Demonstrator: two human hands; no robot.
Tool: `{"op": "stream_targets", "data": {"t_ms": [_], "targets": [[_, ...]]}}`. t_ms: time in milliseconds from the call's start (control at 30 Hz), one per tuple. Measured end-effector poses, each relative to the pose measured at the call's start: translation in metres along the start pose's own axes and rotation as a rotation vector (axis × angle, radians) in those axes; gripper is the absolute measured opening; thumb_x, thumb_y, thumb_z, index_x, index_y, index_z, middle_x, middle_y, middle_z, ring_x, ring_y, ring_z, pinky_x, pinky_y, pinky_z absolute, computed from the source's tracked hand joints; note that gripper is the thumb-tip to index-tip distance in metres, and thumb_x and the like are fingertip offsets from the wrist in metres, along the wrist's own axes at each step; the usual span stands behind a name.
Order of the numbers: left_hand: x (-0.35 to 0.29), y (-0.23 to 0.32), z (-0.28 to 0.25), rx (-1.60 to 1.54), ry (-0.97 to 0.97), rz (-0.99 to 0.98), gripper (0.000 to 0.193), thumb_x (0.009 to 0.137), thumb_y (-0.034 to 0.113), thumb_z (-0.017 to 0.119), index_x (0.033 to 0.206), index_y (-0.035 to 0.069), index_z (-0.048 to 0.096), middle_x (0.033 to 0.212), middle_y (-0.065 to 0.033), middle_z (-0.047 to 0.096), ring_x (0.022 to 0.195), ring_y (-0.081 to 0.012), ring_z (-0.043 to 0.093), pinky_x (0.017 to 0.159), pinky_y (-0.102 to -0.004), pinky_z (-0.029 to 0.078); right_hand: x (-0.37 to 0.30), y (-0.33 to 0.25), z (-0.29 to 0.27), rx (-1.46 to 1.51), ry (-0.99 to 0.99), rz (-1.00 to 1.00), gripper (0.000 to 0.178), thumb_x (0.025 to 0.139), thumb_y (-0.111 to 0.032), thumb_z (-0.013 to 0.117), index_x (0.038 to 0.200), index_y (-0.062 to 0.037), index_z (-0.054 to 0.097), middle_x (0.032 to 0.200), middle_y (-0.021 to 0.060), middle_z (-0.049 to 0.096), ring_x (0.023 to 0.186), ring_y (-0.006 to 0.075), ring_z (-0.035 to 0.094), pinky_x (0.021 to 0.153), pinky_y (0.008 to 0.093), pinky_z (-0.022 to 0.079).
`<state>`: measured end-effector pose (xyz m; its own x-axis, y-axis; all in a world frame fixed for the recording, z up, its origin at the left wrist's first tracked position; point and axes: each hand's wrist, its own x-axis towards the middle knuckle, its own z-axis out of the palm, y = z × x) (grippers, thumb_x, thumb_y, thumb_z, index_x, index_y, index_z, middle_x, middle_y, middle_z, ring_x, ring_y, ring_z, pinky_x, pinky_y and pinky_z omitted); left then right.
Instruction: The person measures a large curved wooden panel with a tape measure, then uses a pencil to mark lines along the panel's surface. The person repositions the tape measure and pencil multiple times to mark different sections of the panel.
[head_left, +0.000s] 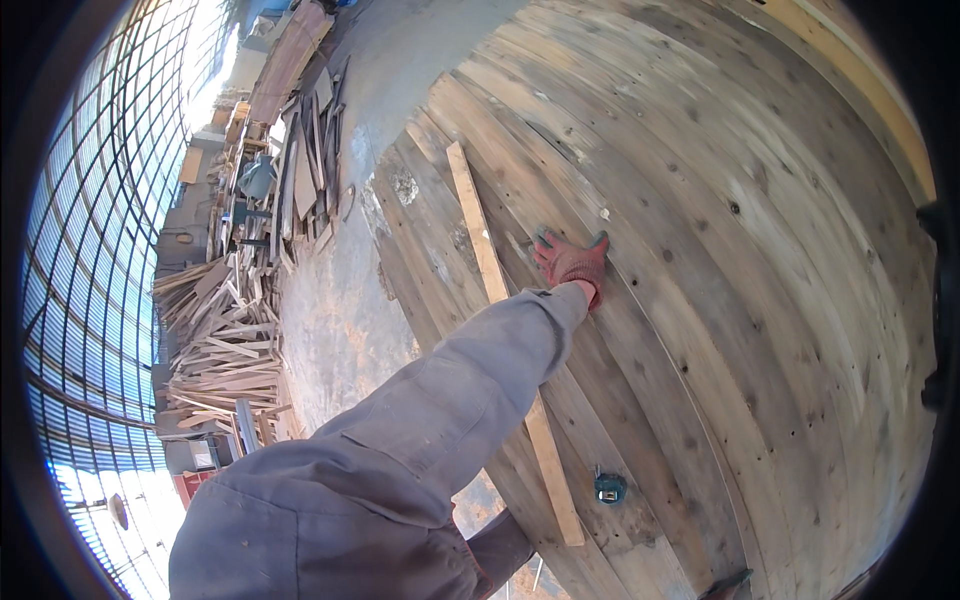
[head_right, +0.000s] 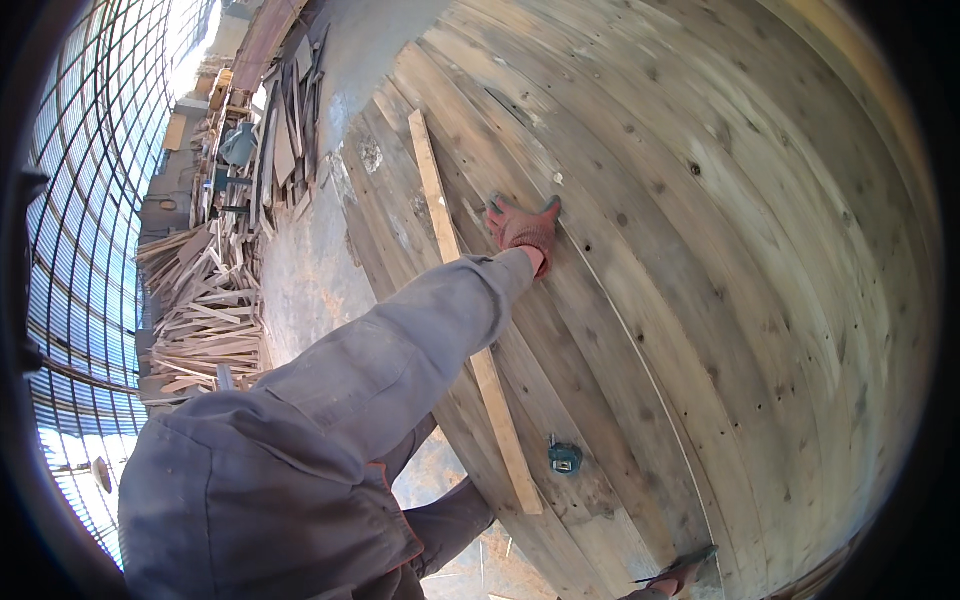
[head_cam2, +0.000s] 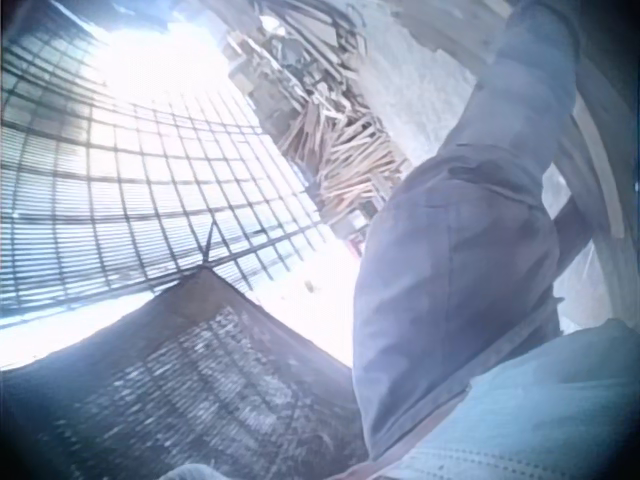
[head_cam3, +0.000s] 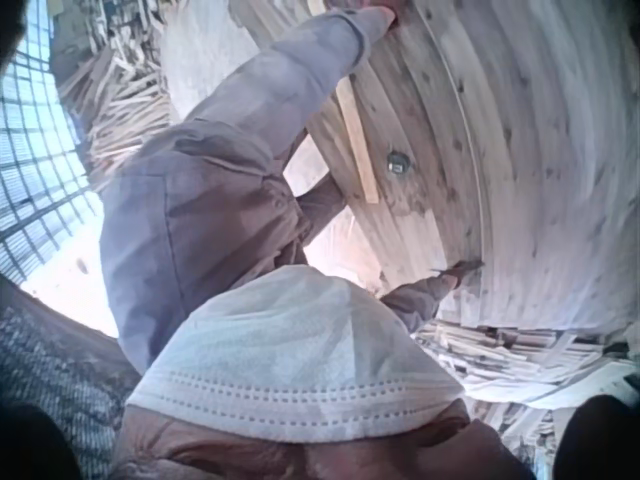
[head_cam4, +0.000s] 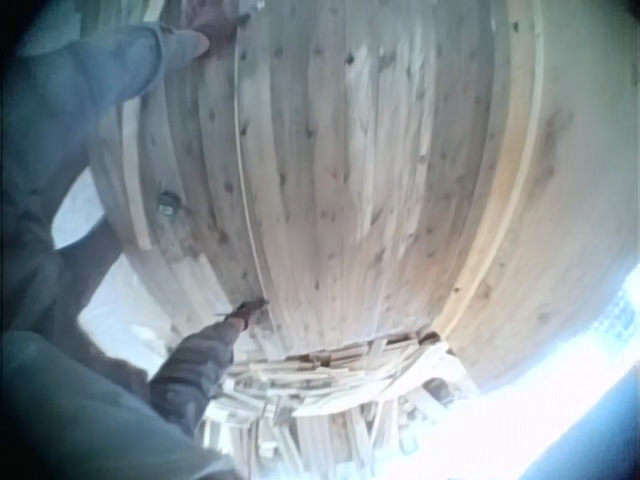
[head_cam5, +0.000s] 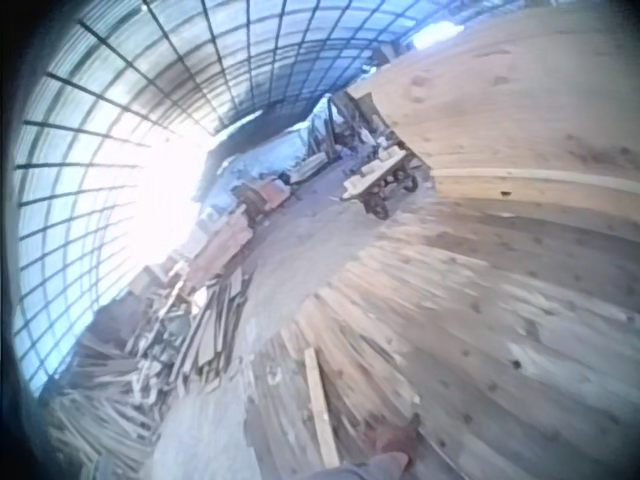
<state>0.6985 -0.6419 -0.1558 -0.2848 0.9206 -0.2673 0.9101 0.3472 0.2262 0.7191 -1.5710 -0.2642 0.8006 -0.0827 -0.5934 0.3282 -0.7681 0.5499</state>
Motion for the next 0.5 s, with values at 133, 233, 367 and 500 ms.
{"op": "stream_targets", "data": {"t_ms": [133,233,367,500], "targets": [[0.001,0.001,0.002,-0.011,0.002,-0.006,0.126,0.069,0.069,0.079,0.163,0.01,0.02,0.17,-0.0188,0.018,0.158,-0.0356,0.014,0.128,-0.0458,0.017,-0.013,0.015,0.053,-0.847,0.097,-0.366,0.068,0.099,-0.031,0.064,0.159,-0.0098,0.038,0.165,0.0148,0.035,0.152,0.0419,0.029,0.119,0.0721,0.021],[0.004,0.004,0.0,0.022,-0.018,-0.015,0.127,0.069,0.069,0.08,0.164,0.011,0.019,0.17,-0.0191,0.018,0.158,-0.0361,0.014,0.128,-0.0464,0.018,-0.014,0.013,0.064,-1.307,0.163,-0.505,0.064,0.101,-0.03,0.061,0.158,-0.009,0.04,0.164,0.0145,0.038,0.151,0.0421,0.031,0.119,0.0731,0.021],[0.005,0.007,-0.002,0.041,-0.06,-0.042,0.127,0.068,0.067,0.081,0.164,0.012,0.018,0.169,-0.0204,0.018,0.158,-0.0374,0.016,0.127,-0.0471,0.018,0.001,-0.008,0.03,-0.525,-0.161,-0.276,0.062,0.101,-0.032,0.059,0.156,-0.0084,0.042,0.158,0.014,0.041,0.146,0.0411,0.034,0.116,0.071,0.023],[0.006,0.012,-0.009,0.047,-0.084,-0.055,0.128,0.069,0.065,0.084,0.165,0.014,0.016,0.171,-0.0188,0.014,0.159,-0.035,0.012,0.128,-0.0472,0.017,0.005,-0.041,-0.012,1.227,-0.281,0.411,0.061,0.1,-0.035,0.059,0.153,-0.0083,0.044,0.153,0.0133,0.042,0.14,0.0398,0.035,0.113,0.0684,0.025]]}}
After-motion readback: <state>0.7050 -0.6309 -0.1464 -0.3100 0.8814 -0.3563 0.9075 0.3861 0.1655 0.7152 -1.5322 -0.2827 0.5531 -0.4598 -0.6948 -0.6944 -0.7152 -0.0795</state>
